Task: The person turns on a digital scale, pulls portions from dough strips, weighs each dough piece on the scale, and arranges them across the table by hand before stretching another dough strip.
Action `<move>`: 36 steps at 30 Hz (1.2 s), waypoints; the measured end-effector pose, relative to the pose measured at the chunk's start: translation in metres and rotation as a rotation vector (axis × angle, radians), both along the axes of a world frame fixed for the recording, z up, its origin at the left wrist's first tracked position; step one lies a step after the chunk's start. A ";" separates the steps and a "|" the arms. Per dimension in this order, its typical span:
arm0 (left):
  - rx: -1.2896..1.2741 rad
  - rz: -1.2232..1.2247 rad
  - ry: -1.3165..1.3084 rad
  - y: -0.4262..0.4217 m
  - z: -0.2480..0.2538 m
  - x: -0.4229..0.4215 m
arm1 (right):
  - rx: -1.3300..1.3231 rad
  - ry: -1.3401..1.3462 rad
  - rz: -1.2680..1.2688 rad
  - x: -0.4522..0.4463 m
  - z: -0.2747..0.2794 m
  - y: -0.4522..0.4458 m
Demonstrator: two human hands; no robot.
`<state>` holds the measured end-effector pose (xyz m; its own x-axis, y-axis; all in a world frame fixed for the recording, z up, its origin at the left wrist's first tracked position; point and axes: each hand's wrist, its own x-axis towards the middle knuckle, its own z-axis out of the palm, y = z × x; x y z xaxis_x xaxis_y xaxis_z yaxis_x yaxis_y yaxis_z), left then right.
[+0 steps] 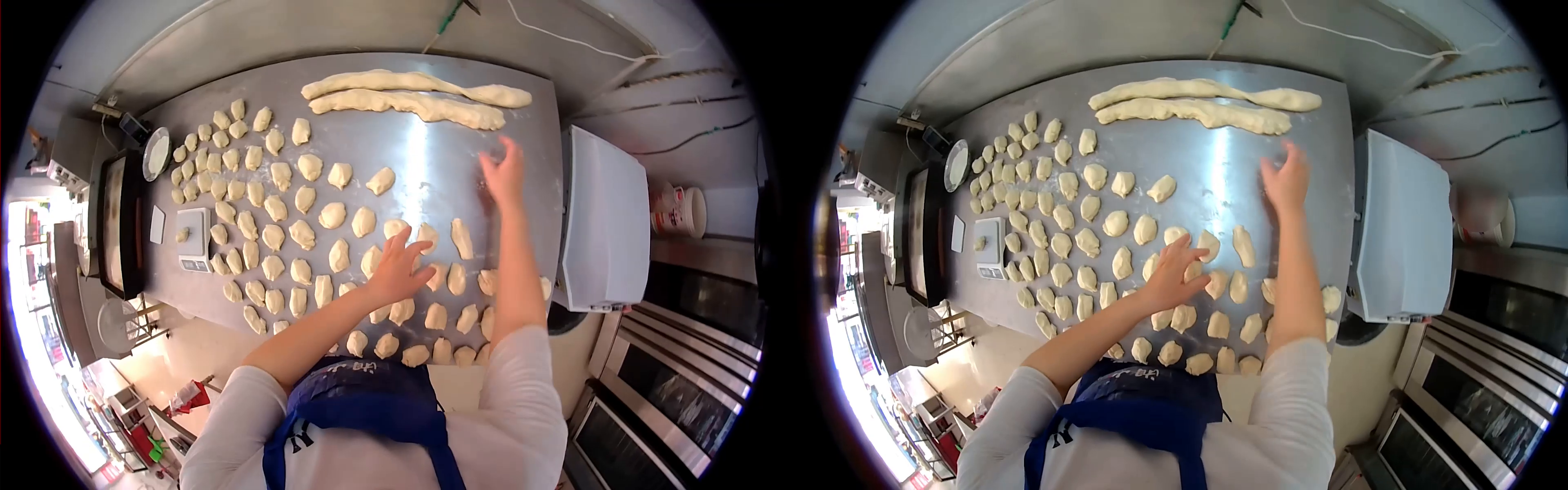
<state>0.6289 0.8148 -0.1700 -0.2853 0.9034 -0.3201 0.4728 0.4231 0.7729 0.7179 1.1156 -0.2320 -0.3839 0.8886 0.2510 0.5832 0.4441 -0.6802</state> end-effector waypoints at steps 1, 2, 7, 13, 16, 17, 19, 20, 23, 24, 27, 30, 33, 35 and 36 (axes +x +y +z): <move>-0.027 -0.006 -0.020 -0.002 0.011 -0.010 | 0.014 0.053 0.023 -0.016 -0.010 0.033; -0.056 -0.010 -0.040 -0.006 0.017 -0.020 | -0.053 0.041 0.029 -0.031 -0.013 0.057; 0.023 0.175 -0.024 -0.022 0.017 -0.070 | -0.177 -0.381 0.147 -0.075 0.014 0.096; -0.075 0.460 -0.785 0.017 0.013 -0.108 | -0.378 -0.447 0.228 -0.085 0.046 0.090; -0.019 0.695 -1.113 0.057 0.003 -0.123 | -0.351 -0.226 0.423 -0.097 0.094 0.022; 0.011 0.679 -1.289 0.070 0.004 -0.132 | -0.389 -0.133 0.466 -0.102 0.098 -0.015; 0.076 0.633 -1.639 0.091 0.008 -0.152 | -0.293 -0.128 0.745 -0.110 0.132 -0.091; 0.072 0.696 -1.655 0.093 0.004 -0.158 | -0.245 -0.131 0.924 -0.112 0.134 -0.106; 0.082 0.910 -1.705 0.085 -0.024 -0.177 | -0.506 -0.004 0.443 -0.130 0.098 -0.061; 0.112 0.854 -1.779 0.079 -0.031 -0.182 | -0.462 0.070 0.265 -0.141 0.063 -0.025; 0.172 0.744 -1.890 0.068 -0.033 -0.192 | -0.402 0.107 0.288 -0.180 -0.020 0.029; 0.157 0.848 -1.701 0.077 0.002 -0.187 | -0.158 -0.115 0.385 -0.230 -0.028 0.015; 0.182 0.928 -1.655 0.060 0.015 -0.190 | -0.163 -0.404 0.447 -0.256 0.004 0.000; 0.222 0.997 -1.689 0.032 0.016 -0.194 | -0.085 -0.539 0.495 -0.259 0.028 -0.021; 0.358 0.859 -1.811 0.012 0.013 -0.192 | -0.043 -0.605 0.519 -0.258 0.044 -0.035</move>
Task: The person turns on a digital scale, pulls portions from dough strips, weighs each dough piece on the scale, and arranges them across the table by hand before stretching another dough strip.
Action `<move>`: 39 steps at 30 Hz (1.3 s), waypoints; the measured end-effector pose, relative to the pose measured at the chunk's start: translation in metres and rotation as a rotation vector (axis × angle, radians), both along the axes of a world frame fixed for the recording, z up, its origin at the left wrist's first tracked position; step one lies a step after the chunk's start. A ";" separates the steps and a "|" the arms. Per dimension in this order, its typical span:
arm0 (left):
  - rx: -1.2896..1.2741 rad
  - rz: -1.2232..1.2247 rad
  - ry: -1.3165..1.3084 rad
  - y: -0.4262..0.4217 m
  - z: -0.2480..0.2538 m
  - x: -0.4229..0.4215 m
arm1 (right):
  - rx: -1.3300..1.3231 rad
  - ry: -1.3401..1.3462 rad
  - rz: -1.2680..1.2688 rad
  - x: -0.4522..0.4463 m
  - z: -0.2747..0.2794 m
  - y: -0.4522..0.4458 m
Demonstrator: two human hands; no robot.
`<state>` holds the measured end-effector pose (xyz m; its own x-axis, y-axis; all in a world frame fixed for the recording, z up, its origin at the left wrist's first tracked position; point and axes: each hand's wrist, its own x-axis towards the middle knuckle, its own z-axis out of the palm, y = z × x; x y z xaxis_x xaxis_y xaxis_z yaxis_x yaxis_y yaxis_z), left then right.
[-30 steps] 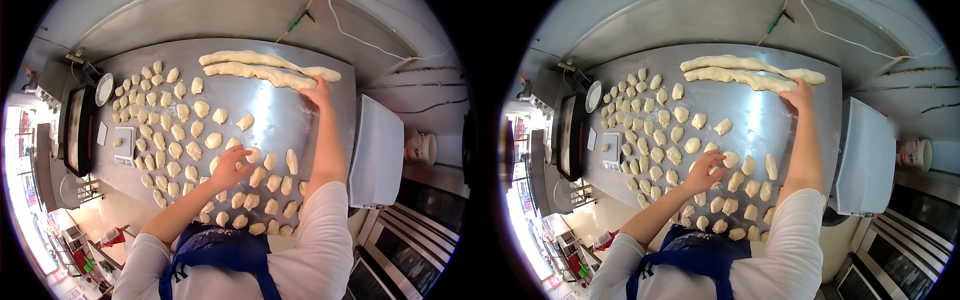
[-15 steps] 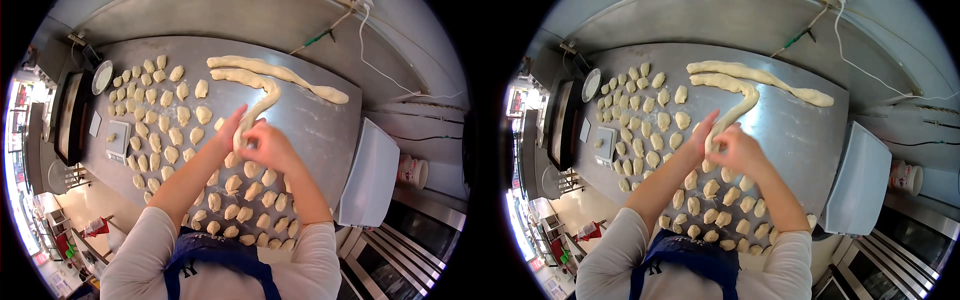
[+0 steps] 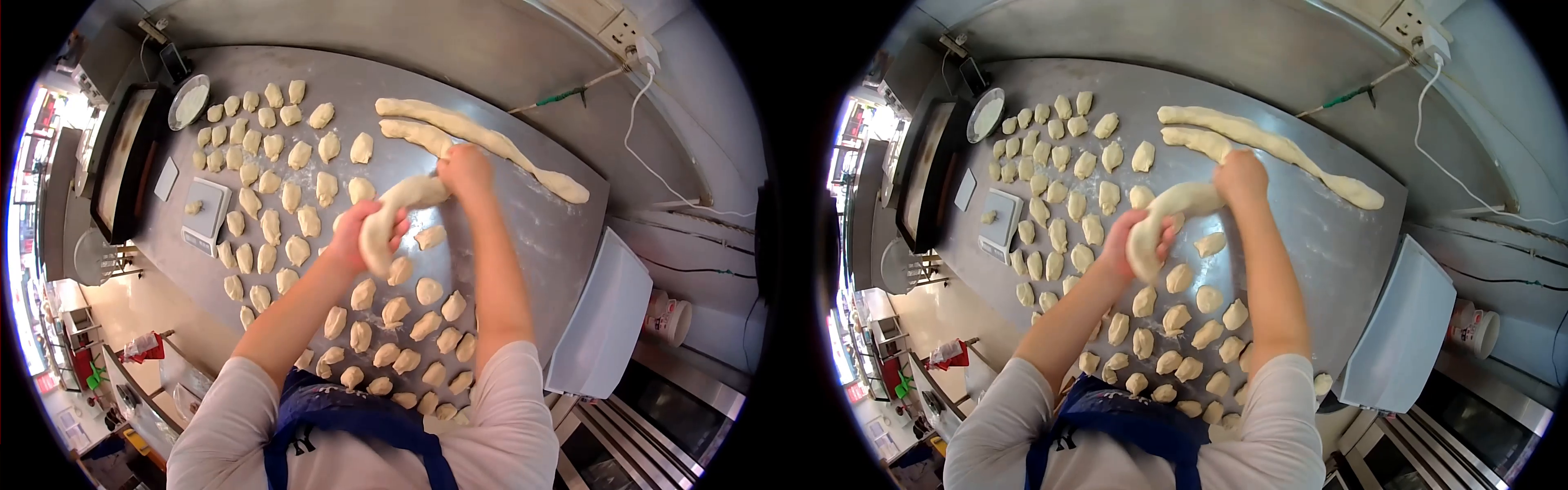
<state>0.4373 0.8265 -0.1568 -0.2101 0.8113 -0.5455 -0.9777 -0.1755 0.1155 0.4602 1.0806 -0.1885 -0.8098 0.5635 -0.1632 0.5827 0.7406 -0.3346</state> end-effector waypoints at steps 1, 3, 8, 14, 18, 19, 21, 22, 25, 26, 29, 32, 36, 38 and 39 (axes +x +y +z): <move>0.188 0.023 -0.023 -0.021 -0.004 0.004 | -0.153 -0.049 0.038 0.005 0.036 -0.019; 0.315 0.081 -0.056 -0.044 -0.008 0.008 | 0.193 0.005 0.025 0.003 0.057 -0.031; 0.076 0.098 -0.170 -0.060 -0.027 0.025 | 0.251 0.377 0.283 -0.058 -0.016 -0.021; -0.139 0.067 -0.093 -0.057 -0.008 0.040 | 0.213 0.251 0.423 -0.107 -0.049 -0.028; -0.161 0.066 -0.065 -0.059 0.000 0.037 | 0.116 0.527 0.332 -0.087 -0.056 -0.018; -0.202 0.055 -0.050 -0.058 0.007 0.036 | 0.131 0.698 0.193 -0.077 -0.057 -0.012; -0.241 0.018 -0.035 -0.059 0.007 0.042 | 0.111 0.994 -0.216 -0.049 -0.060 0.004; -0.232 -0.009 -0.022 -0.057 0.003 0.044 | 0.086 1.124 -0.488 -0.035 -0.057 0.014; -0.230 -0.049 0.046 -0.043 0.004 0.054 | -0.315 1.265 -1.000 0.022 -0.049 0.028; -0.235 -0.058 0.080 -0.038 0.007 0.056 | -0.386 1.317 -1.028 0.042 -0.050 0.028; -0.167 -0.072 0.110 -0.038 0.038 0.056 | -0.120 1.315 -0.796 0.093 0.011 -0.014; -0.020 -0.058 0.080 -0.070 0.050 0.058 | -0.017 1.254 -0.384 0.143 0.064 -0.056; 0.149 -0.016 0.106 -0.167 0.063 0.052 | -0.125 1.213 -0.181 0.179 0.106 -0.111; -0.001 0.064 0.155 -0.230 0.065 0.043 | -0.234 1.116 -0.237 0.181 0.119 -0.162; -0.113 0.096 0.186 -0.262 0.079 0.036 | -0.279 1.075 -0.199 0.180 0.117 -0.188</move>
<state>0.4734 0.5644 -0.0776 -0.3886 0.7189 -0.5763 -0.9173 -0.2426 0.3159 0.6402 0.8926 -0.0711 -0.5057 0.7513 0.4240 -0.0084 0.4871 -0.8733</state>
